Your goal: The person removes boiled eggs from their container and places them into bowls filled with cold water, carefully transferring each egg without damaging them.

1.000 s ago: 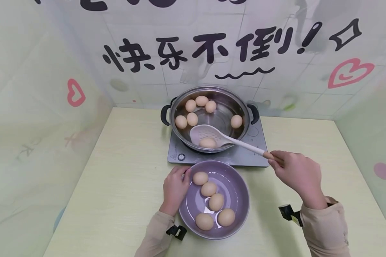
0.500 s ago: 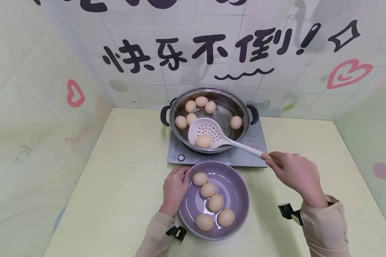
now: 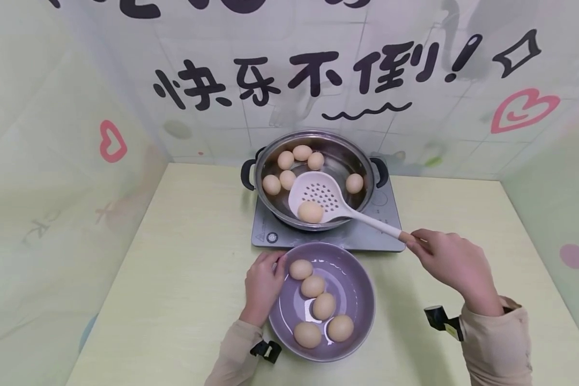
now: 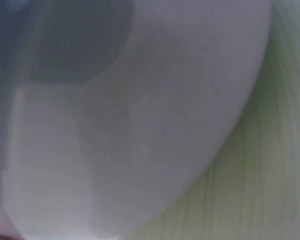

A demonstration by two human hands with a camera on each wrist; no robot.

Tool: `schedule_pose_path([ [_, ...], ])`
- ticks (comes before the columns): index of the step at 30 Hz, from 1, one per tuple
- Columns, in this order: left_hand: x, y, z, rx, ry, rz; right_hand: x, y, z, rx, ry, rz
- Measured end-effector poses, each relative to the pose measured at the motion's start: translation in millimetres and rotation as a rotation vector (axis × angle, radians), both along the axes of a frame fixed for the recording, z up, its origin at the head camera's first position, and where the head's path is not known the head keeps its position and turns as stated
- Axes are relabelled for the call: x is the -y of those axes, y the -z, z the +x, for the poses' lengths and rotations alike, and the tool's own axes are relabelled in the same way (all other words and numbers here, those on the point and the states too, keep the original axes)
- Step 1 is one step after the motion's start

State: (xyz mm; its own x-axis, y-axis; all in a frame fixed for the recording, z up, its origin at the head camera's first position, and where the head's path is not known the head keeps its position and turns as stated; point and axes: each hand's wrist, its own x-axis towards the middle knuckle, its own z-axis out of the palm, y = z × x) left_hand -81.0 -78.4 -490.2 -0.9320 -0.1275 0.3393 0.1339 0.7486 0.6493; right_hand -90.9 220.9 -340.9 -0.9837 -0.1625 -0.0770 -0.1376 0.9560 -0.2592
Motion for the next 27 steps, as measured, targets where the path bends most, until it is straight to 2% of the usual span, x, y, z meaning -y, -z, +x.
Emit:
schedule_pose_path([
  [6,0.1,0.9,-0.8,-0.010,0.005,-0.001,-7.2,-5.2,4.2,0.031,0.012,-0.014],
  [12,0.0,1.9,-1.3,-0.004,0.004,-0.004,-16.5,-11.8,15.2,0.038,0.027,-0.041],
  [23,-0.9,-1.7,0.1,0.008,0.004,0.002,-34.9,-17.6,53.1,-0.049,0.013,-0.013],
  [27,-0.8,-0.7,-0.1,0.013,0.002,-0.004,-41.3,-15.2,67.5,-0.038,0.015,-0.022],
])
